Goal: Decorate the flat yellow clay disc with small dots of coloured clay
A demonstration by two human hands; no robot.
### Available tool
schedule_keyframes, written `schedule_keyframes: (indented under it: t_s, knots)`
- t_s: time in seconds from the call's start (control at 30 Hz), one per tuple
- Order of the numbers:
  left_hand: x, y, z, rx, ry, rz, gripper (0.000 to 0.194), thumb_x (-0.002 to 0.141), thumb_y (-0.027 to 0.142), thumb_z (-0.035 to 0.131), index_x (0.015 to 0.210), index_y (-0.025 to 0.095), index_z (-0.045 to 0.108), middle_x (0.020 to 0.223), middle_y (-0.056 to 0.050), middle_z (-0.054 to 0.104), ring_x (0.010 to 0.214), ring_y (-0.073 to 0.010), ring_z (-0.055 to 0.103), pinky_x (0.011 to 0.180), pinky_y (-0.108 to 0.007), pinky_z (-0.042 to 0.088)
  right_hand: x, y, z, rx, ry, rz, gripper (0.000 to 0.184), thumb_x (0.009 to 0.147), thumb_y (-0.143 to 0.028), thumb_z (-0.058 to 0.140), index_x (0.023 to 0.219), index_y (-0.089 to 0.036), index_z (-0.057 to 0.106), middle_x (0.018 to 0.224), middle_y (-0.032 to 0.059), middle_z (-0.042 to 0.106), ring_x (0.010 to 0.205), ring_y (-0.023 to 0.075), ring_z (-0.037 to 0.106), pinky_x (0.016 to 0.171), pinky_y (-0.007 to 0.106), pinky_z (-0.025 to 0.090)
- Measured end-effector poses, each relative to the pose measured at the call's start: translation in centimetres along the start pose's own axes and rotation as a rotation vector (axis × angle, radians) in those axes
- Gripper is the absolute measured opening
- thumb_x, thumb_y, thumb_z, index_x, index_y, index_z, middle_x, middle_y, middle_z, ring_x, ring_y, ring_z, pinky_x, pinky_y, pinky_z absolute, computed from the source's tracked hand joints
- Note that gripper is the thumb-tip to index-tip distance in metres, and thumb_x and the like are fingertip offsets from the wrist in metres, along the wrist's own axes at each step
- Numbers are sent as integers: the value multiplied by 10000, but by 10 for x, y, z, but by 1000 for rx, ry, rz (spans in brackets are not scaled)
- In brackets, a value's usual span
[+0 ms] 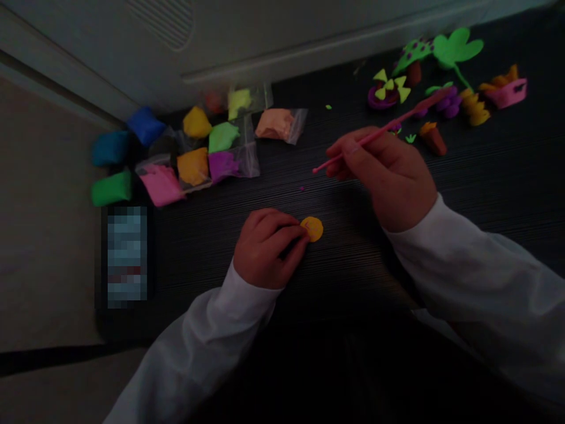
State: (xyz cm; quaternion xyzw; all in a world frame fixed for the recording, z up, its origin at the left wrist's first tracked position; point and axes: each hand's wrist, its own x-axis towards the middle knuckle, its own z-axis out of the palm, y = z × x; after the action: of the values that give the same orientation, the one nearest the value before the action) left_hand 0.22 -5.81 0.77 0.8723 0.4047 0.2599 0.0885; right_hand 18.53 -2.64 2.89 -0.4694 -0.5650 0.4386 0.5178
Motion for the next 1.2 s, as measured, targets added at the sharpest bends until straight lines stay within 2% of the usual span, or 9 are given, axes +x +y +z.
schedule_keyframes:
  t_s: [0.13,0.23,0.53,0.87,1.2]
  knots:
    - [1,-1,-4,44,-36,16,109,670,221,584,766,185,622,811,-21,622,807,-152,529,762,-328,437,-2,1,-1,-323,-60,-144,198,813,-320,404,863,-206,558,826,13,596,761,123,548,714,272,436]
    - [3,-3,-7,50,-71,27,117,679,234,574,777,188,620,819,-20,624,807,-152,531,763,-329,434,-2,3,-2,-406,-92,-216,206,811,-330,401,883,-212,554,879,26,602,809,144,549,744,293,436]
    - [3,-5,-6,26,-125,33,128,685,236,568,786,181,624,828,-27,623,816,-154,533,761,-328,433,-2,5,-2,-441,-114,-245,220,824,-320,375,904,-210,548,875,29,603,806,147,552,740,308,437]
    - [0,-8,-8,10,-120,22,183,661,247,596,823,164,619,842,-40,617,813,-153,530,761,-322,437,-2,5,-2,-435,-123,-239,222,822,-320,378,899,-206,551,880,25,597,805,141,551,749,302,434]
    - [2,-7,-7,0,-124,30,118,672,234,583,774,209,636,835,-18,617,822,-151,526,762,-323,434,-2,5,-2,-425,-128,-229,217,821,-328,381,897,-211,548,875,25,601,799,147,552,748,314,441]
